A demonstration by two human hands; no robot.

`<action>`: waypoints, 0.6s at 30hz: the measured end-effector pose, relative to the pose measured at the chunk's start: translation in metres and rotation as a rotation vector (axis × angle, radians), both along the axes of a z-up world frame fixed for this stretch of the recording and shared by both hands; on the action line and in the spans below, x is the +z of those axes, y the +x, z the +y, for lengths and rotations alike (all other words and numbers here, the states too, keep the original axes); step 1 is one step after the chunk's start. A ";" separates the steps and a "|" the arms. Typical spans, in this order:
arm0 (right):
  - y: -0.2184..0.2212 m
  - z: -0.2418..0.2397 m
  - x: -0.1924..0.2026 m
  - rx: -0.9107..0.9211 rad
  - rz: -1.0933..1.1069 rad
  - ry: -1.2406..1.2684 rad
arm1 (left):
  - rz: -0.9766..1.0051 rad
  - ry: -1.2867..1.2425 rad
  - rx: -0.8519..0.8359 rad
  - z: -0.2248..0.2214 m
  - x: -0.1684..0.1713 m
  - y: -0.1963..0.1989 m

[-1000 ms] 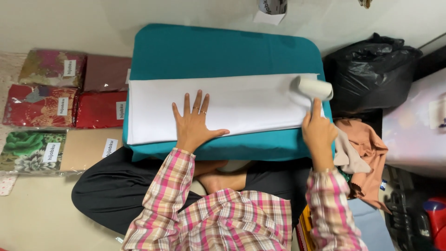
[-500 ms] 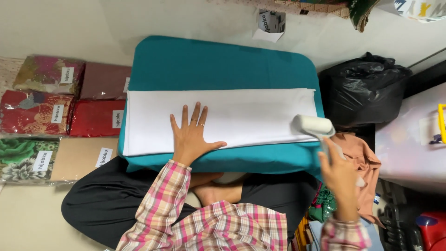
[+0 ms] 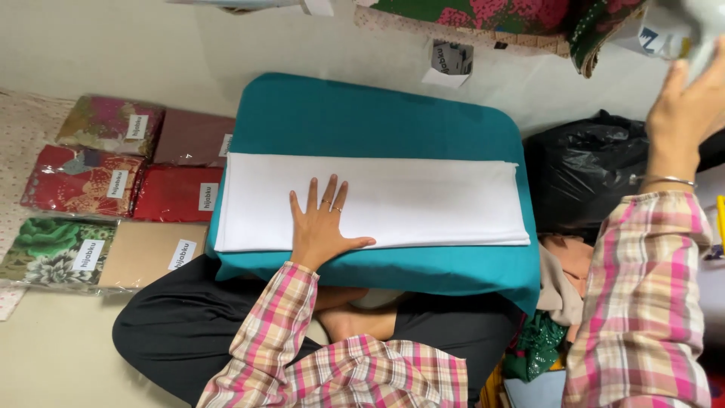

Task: Cleaning a textile item with a lint roller, folding it, and placing it into a plastic packaging bag.

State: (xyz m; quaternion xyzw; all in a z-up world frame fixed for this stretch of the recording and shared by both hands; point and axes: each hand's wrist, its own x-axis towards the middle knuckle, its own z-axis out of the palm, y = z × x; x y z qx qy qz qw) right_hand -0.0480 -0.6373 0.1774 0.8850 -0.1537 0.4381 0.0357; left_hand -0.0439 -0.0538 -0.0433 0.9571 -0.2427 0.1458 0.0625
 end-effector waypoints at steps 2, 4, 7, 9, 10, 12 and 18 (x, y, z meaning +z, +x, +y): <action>0.001 0.029 -0.002 -0.057 0.078 0.000 | 0.012 -0.018 -0.019 0.000 -0.001 0.001; -0.008 0.038 -0.014 -0.039 0.084 0.025 | 0.016 -0.010 -0.015 0.000 0.001 0.001; -0.022 0.032 -0.034 0.035 0.123 0.110 | 0.018 -0.016 -0.019 -0.001 0.003 0.001; -0.033 0.019 -0.053 0.095 0.163 0.176 | 0.022 -0.024 -0.023 0.001 0.005 0.000; -0.037 0.010 -0.062 0.133 0.127 0.091 | 0.054 -0.010 -0.042 0.000 0.007 0.000; -0.052 0.034 -0.062 0.184 0.097 0.009 | 0.092 0.005 -0.053 0.003 0.011 0.000; -0.102 0.154 -0.083 0.578 0.049 -0.302 | 0.052 -0.107 -0.404 0.041 0.009 -0.001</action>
